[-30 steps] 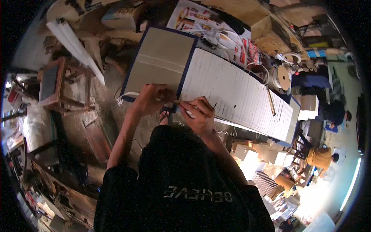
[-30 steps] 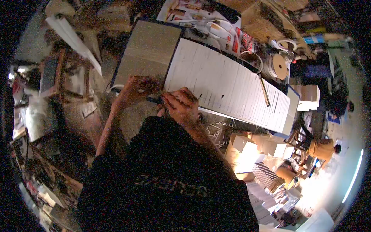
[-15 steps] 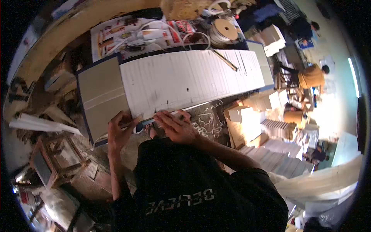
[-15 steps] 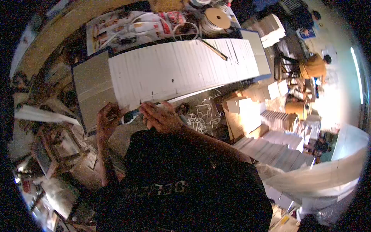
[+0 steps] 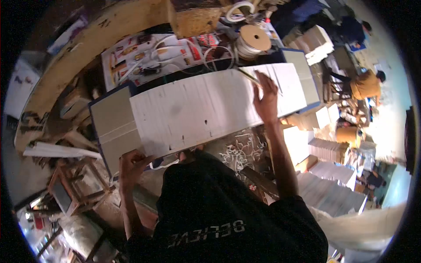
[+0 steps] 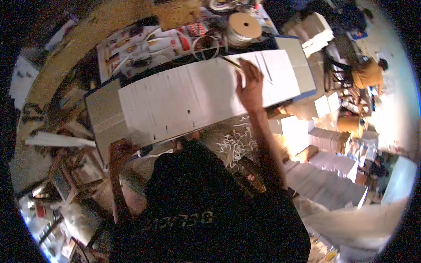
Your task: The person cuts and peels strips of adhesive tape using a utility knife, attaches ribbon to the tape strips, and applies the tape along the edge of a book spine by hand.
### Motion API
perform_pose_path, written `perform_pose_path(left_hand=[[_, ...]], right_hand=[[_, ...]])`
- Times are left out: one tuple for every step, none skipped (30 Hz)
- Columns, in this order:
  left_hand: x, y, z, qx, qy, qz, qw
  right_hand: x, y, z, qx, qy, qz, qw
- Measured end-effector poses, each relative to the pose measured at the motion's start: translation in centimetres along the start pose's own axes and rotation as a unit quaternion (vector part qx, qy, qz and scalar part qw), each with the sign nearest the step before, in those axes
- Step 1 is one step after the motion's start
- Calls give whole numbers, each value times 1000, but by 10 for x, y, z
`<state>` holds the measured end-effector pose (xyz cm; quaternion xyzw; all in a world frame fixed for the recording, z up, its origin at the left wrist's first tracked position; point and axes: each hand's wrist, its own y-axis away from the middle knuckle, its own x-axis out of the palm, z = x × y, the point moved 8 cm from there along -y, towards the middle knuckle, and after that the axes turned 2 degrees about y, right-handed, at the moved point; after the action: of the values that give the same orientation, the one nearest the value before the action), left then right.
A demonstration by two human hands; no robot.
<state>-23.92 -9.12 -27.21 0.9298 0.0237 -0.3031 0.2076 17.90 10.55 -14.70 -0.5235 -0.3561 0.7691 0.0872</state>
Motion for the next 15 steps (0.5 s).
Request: perform_pose_path(left_hand=[[0,0,12,-9,44,0,999],[-7,4,10,-19,38,-14,999],[-7,6,1,-13,35,-18,999],[-6,8,-6,-6,35,-17,999],[-7,8,-6,-12,35,-20,999],[-6,7,-8,-3,36,-17,999],[-5,7,-8,5,37,-11,999],[-5,7,-9,13,38,-5,999],[-5,5,-8,5,38,-8,999],[-2,3,-6,-14,31,25,999],[0,4,0,-37,25,57,997],[-4,6,11,-56,24,52,997],[-1,5,13,-24,103,91,990],[3,5,11,15,182,131,974],[2,9,13,9,182,136,974]], right_hand=[[19,-2,-19,-1,-17,27,999],[38,0,-35,-3,-32,54,998],[46,1,-43,16,-50,79,995],[48,4,-42,36,-63,108,992],[47,6,-45,88,-110,108,984],[45,7,-48,135,-105,125,977],[43,12,-47,119,-49,146,981],[41,17,-47,103,7,165,981],[33,24,-47,107,-20,151,982],[29,33,-37,109,-53,139,983],[19,31,-14,149,-90,142,974],[25,46,-5,311,-200,201,907],[20,49,26,354,-242,247,869],[17,58,55,397,-276,287,827],[18,73,80,372,-294,315,822]])
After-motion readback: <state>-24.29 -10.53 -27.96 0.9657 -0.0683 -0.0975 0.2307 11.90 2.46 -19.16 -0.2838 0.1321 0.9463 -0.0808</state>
